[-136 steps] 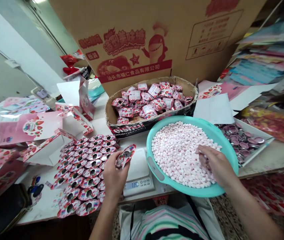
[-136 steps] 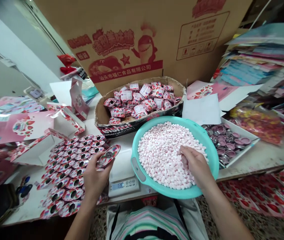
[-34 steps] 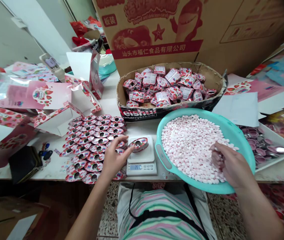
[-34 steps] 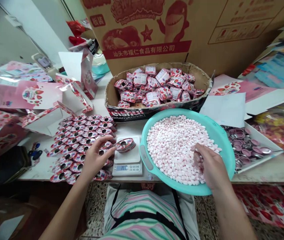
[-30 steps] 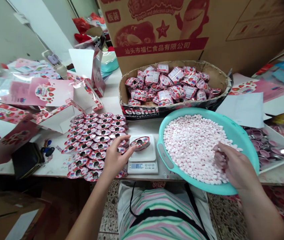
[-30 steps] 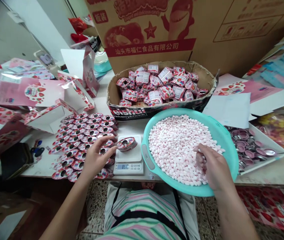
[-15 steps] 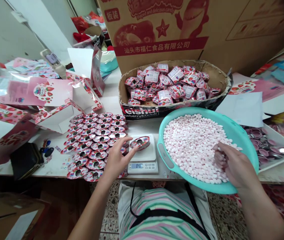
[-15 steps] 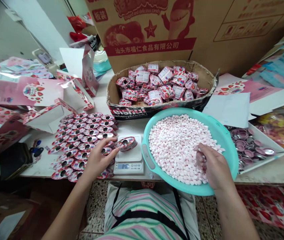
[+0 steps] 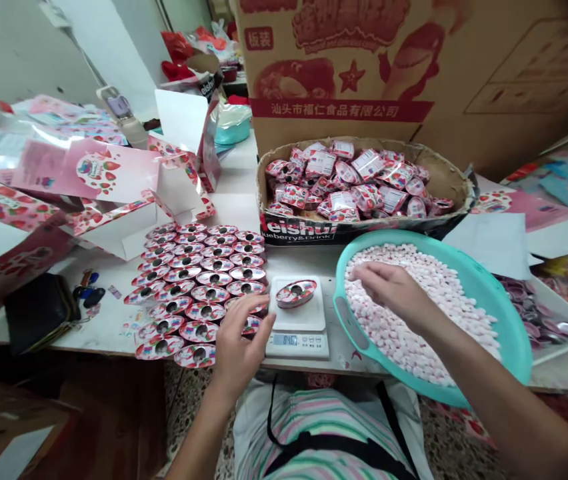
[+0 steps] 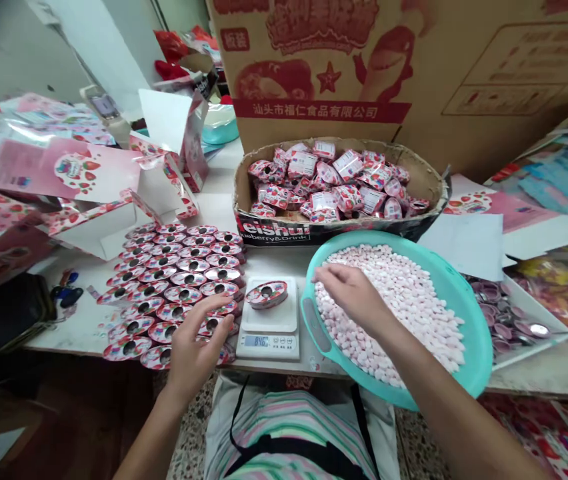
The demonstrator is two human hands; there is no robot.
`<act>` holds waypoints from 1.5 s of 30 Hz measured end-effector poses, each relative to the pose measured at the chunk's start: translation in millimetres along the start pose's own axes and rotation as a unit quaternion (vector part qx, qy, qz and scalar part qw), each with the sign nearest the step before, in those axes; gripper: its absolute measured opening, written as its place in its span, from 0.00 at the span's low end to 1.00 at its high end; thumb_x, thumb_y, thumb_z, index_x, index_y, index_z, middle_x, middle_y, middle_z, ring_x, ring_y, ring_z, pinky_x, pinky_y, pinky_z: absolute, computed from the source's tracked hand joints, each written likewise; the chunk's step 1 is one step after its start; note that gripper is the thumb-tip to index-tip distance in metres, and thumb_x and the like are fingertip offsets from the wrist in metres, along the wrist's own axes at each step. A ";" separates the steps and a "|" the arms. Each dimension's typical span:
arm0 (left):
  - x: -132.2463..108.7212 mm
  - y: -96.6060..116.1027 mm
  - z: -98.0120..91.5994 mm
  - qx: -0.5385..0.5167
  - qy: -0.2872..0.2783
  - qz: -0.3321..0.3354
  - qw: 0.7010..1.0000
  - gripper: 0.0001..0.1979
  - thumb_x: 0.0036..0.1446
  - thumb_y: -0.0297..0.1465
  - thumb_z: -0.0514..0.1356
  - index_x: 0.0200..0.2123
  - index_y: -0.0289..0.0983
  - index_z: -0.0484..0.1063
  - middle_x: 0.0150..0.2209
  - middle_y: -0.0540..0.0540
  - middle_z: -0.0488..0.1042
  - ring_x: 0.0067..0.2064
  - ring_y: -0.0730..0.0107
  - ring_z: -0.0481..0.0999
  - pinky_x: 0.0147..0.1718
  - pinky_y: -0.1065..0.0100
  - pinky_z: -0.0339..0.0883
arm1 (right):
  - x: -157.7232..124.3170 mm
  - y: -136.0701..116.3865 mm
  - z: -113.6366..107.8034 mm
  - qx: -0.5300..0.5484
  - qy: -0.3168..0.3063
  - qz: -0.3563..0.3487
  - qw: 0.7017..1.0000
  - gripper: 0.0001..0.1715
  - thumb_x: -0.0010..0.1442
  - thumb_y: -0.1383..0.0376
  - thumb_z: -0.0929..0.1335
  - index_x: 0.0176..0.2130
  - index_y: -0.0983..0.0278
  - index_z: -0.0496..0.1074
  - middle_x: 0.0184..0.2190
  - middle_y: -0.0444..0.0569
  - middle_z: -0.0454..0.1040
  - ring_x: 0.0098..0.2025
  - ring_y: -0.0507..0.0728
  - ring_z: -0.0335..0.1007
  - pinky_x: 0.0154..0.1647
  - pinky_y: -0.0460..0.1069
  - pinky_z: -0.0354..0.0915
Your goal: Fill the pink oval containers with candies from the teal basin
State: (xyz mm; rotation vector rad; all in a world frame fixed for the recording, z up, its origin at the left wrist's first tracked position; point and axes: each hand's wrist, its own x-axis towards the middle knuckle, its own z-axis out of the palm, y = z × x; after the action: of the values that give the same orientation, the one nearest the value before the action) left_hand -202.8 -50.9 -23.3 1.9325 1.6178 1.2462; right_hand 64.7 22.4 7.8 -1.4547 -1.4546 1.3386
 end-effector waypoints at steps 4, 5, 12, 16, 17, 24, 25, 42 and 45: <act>-18.5 -6.0 -4.0 -0.025 0.004 0.008 1.000 0.12 0.59 0.26 0.58 0.46 0.40 0.71 0.46 0.46 0.75 0.52 0.65 0.71 0.54 0.61 0.64 | 25.4 -17.4 48.1 -0.148 -0.111 -0.095 0.978 0.18 0.59 0.53 0.64 0.29 0.63 0.72 0.24 0.43 0.69 0.28 0.53 0.62 0.27 0.47 0.54; -22.3 -7.4 -5.6 -0.030 0.007 0.010 0.999 0.12 0.59 0.26 0.58 0.46 0.40 0.71 0.46 0.46 0.75 0.52 0.65 0.71 0.54 0.61 0.64 | 30.0 -15.9 56.9 -0.166 -0.134 -0.099 0.972 0.17 0.59 0.53 0.64 0.30 0.63 0.73 0.25 0.44 0.70 0.28 0.53 0.62 0.28 0.47 0.55; -37.9 -20.1 -16.4 -0.062 0.027 -0.006 0.998 0.11 0.58 0.25 0.59 0.45 0.40 0.71 0.44 0.46 0.76 0.52 0.65 0.71 0.54 0.60 0.63 | 47.2 1.3 79.1 -0.225 -0.166 -0.089 0.956 0.18 0.61 0.54 0.62 0.32 0.63 0.75 0.29 0.46 0.75 0.32 0.56 0.67 0.32 0.48 0.59; -39.7 -26.0 -18.5 -0.074 0.040 -0.015 0.996 0.10 0.58 0.25 0.59 0.44 0.40 0.71 0.43 0.46 0.76 0.51 0.64 0.71 0.53 0.60 0.64 | 47.4 -6.9 78.4 -0.236 -0.178 -0.090 0.951 0.16 0.61 0.60 0.60 0.31 0.62 0.74 0.27 0.45 0.74 0.32 0.56 0.67 0.34 0.48 0.59; -39.4 -26.7 -19.1 -0.075 0.042 -0.015 0.996 0.10 0.58 0.26 0.59 0.44 0.40 0.72 0.43 0.46 0.76 0.51 0.64 0.71 0.53 0.60 0.64 | 47.1 -9.3 78.0 -0.245 -0.185 -0.088 0.948 0.16 0.61 0.61 0.60 0.31 0.62 0.74 0.27 0.45 0.74 0.32 0.56 0.67 0.34 0.48 0.59; -37.5 -27.3 -23.2 -0.077 0.052 -0.020 0.995 0.09 0.58 0.26 0.59 0.42 0.39 0.72 0.42 0.47 0.77 0.50 0.65 0.72 0.52 0.61 0.64 | 44.6 -11.4 79.3 -0.332 -0.186 -0.097 0.920 0.11 0.61 0.60 0.61 0.40 0.60 0.68 0.26 0.42 0.72 0.28 0.54 0.65 0.28 0.48 0.55; -37.9 -27.6 -23.5 -0.077 0.054 -0.020 0.995 0.09 0.58 0.26 0.59 0.42 0.39 0.72 0.42 0.47 0.77 0.50 0.65 0.72 0.52 0.61 0.64 | 44.4 -10.7 80.3 -0.338 -0.187 -0.099 0.917 0.10 0.61 0.59 0.62 0.39 0.61 0.68 0.25 0.42 0.71 0.27 0.54 0.64 0.27 0.48 0.55; -41.0 -26.6 -21.8 -0.068 0.055 -0.022 0.996 0.09 0.59 0.26 0.58 0.43 0.40 0.72 0.42 0.46 0.76 0.50 0.65 0.72 0.52 0.60 0.64 | 40.9 -16.6 71.8 -0.280 -0.155 -0.104 0.942 0.07 0.58 0.68 0.59 0.35 0.61 0.64 0.28 0.42 0.70 0.31 0.54 0.64 0.33 0.48 0.57; -41.4 -25.5 -21.5 -0.066 0.055 -0.020 0.996 0.09 0.59 0.27 0.58 0.43 0.40 0.72 0.42 0.45 0.77 0.49 0.64 0.72 0.51 0.59 0.64 | 41.6 -15.2 70.7 -0.246 -0.160 -0.102 0.950 0.08 0.61 0.64 0.60 0.39 0.61 0.67 0.30 0.44 0.72 0.32 0.54 0.65 0.34 0.48 0.59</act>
State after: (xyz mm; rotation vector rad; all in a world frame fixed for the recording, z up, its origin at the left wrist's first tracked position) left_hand -234.5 -87.0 -46.3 1.7711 1.5743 1.4296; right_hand -12.9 51.0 -3.4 -1.3654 -2.2103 1.1688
